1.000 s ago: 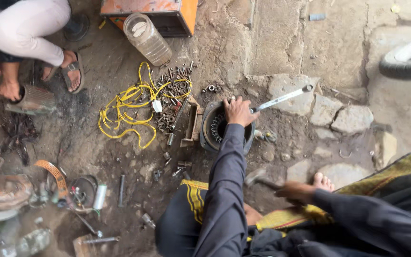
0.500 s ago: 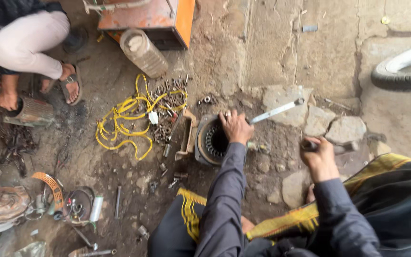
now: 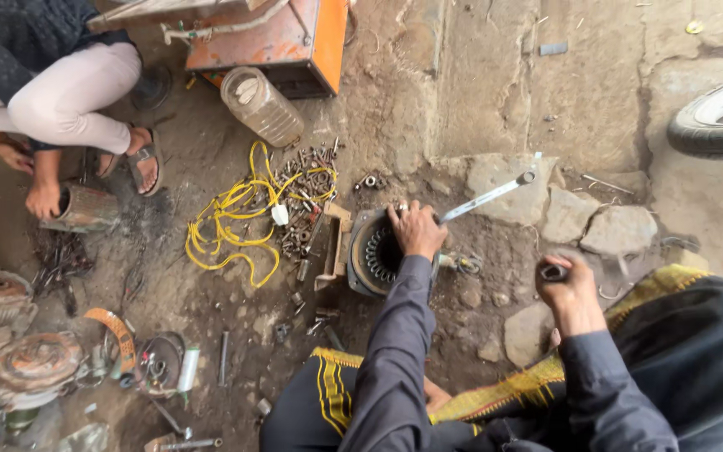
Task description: The person sits on the ground of a workshop and works on an electric motor stator, holding a wrench against the motor housing while striking it with a hammer, repositioning the winding and fasteners, and picking up bolts from the ground as the work proceeds.
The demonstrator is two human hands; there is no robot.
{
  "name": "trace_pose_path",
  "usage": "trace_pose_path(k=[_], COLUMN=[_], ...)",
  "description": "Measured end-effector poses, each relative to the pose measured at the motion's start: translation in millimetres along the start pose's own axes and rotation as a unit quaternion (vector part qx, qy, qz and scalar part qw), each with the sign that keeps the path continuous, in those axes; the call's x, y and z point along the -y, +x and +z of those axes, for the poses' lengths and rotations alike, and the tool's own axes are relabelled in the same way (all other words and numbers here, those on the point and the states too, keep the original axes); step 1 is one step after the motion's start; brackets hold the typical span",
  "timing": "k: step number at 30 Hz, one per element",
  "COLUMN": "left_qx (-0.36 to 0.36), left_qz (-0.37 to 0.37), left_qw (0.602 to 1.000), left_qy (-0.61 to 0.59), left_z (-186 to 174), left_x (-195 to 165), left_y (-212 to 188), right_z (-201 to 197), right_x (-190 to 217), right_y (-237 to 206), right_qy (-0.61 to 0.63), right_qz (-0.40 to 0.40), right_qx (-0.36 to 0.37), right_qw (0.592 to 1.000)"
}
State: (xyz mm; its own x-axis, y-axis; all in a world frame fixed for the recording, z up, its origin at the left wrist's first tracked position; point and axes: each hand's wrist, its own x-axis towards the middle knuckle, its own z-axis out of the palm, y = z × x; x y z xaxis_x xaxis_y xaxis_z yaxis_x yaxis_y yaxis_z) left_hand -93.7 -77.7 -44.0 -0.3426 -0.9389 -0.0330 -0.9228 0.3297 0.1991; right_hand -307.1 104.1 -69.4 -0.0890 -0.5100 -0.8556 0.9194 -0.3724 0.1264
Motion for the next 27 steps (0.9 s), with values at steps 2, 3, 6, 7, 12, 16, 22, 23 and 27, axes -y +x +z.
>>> trace_pose_path(k=[2, 3, 6, 7, 12, 16, 22, 23, 27], left_qx=[0.008, 0.023, 0.008, -0.007, 0.056, 0.086, -0.09, -0.065, -0.049], left_qz=[-0.001, -0.008, 0.012, 0.021, -0.009, -0.036, 0.061, 0.039, 0.012], left_qw=[1.0, 0.999, 1.0, 1.0, 0.998, 0.995, 0.993, 0.995, 0.994], left_qy=[-0.017, -0.03, -0.002, 0.013, -0.034, -0.021, -0.042, -0.065, -0.099], left_z=[1, 1, -3, -4, -7, 6, 38, 40, 35], left_x=[1, 1, 1, 0, 0, 9, 12, 10, 2], left_y=[3, 6, 16, 18, 30, 29, 23, 21, 17], right_z=[10, 18, 62, 76, 77, 8, 12, 28, 92], right_x=[-16, -27, -65, -71, -52, -2, -39, -59, -115], right_y=[-1, -1, -3, -5, -6, 5, 14, 12, -17], right_qy=[-0.043, -0.073, -0.03, -0.006, -0.064, -0.035, -0.098, -0.099, -0.151], right_qz=[-0.069, -0.067, -0.013, 0.078, 0.083, 0.058, -0.061, -0.038, 0.07], right_qx=[-0.073, -0.08, 0.0, 0.089, 0.145, 0.018, -0.042, 0.014, 0.173], right_qw=[0.994, 0.992, 0.999, 0.993, 0.984, 0.998, 0.992, 0.994, 0.971])
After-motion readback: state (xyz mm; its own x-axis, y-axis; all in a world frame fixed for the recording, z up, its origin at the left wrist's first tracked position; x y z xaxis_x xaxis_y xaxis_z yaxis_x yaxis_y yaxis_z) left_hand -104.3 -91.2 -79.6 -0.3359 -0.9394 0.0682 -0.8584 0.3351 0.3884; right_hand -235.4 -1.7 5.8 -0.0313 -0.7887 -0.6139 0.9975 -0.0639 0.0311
